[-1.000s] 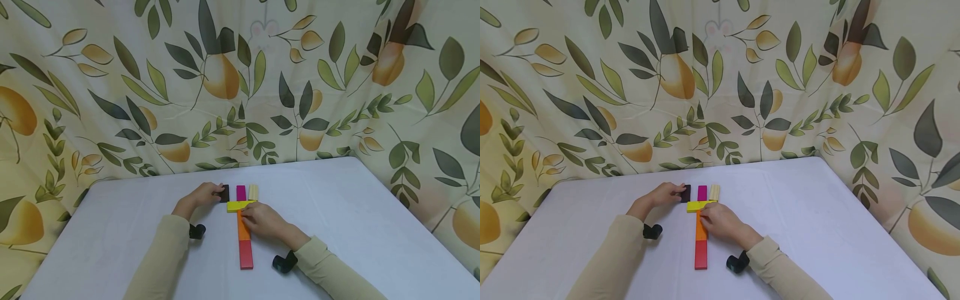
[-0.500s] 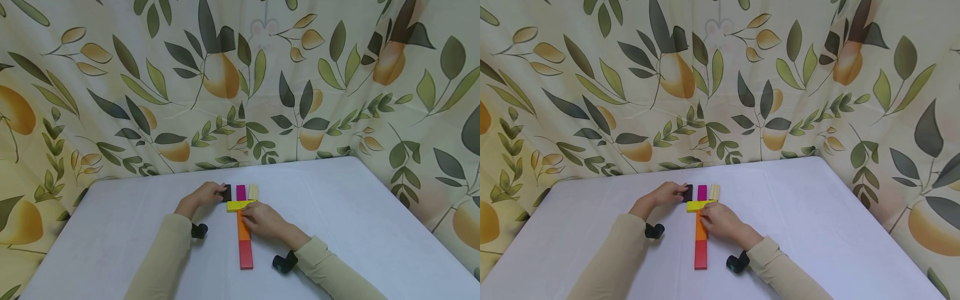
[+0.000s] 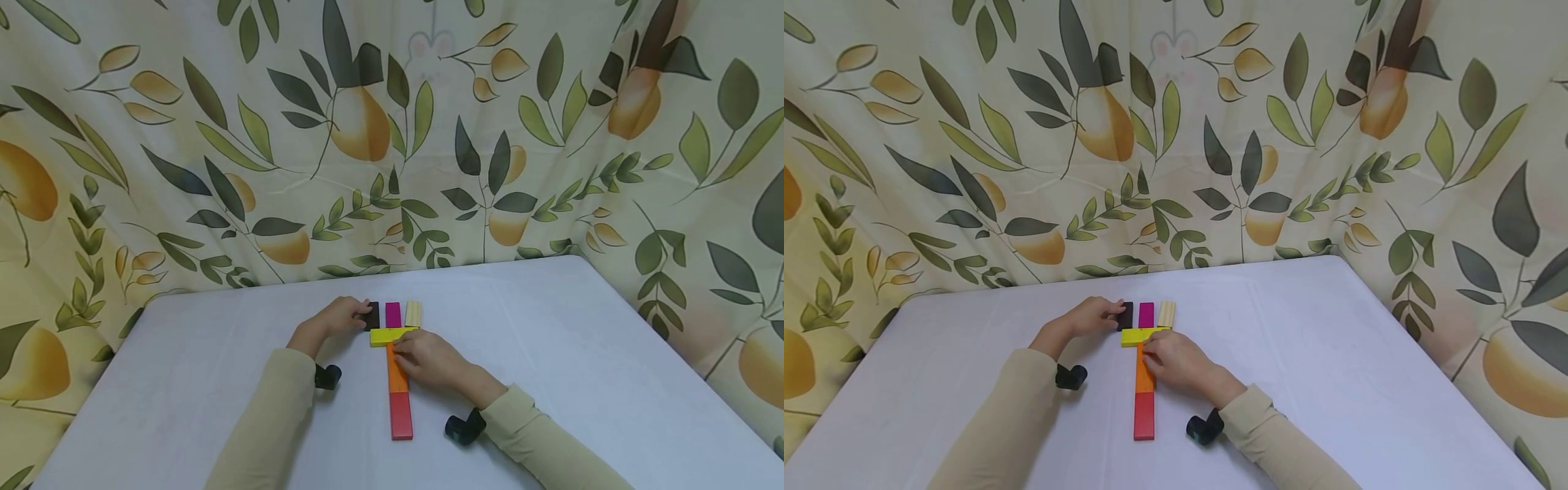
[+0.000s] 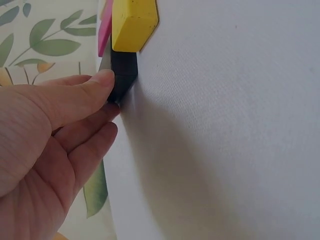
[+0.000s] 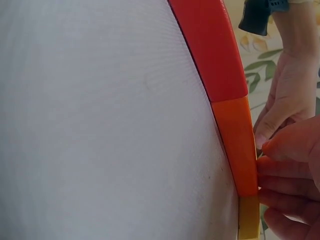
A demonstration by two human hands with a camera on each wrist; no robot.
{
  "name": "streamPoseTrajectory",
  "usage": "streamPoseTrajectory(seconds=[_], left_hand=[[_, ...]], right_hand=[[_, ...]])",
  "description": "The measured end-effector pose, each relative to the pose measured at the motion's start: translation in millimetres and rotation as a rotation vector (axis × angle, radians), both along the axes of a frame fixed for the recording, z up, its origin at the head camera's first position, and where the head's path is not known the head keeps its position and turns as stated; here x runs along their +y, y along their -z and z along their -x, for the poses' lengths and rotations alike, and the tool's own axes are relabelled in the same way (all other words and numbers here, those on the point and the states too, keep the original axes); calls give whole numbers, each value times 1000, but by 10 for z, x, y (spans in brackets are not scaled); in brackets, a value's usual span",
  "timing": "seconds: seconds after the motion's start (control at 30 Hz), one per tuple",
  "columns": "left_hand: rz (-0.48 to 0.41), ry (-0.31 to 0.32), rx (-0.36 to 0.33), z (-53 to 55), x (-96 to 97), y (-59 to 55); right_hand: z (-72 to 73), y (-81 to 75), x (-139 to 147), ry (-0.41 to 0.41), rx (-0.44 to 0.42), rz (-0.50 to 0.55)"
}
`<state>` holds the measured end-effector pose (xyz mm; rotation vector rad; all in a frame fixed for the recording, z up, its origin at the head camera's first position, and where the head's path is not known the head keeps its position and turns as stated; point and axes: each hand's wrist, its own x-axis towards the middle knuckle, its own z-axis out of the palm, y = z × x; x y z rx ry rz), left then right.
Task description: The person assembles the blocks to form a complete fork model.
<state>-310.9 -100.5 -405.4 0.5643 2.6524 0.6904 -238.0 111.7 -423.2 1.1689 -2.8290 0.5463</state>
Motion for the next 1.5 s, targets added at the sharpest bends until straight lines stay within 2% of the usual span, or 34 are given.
streamPoseTrajectory(seconds=[0.43, 0.8, 1.03, 1.33, 1.5], left_hand=[[14, 11, 4, -28, 16, -24], [14, 14, 6, 4, 35, 27], [19, -8, -13, -23, 54, 24], [25, -11, 19, -78, 64, 4], [9, 13, 60, -103, 57, 0]], right_hand=[[14, -3, -8, -4, -2, -7], [21, 11, -5, -5, -2, -5], [13, 9, -4, -6, -8, 0], [13, 11, 3, -16, 16, 0], [22, 13, 2, -32, 30, -1]])
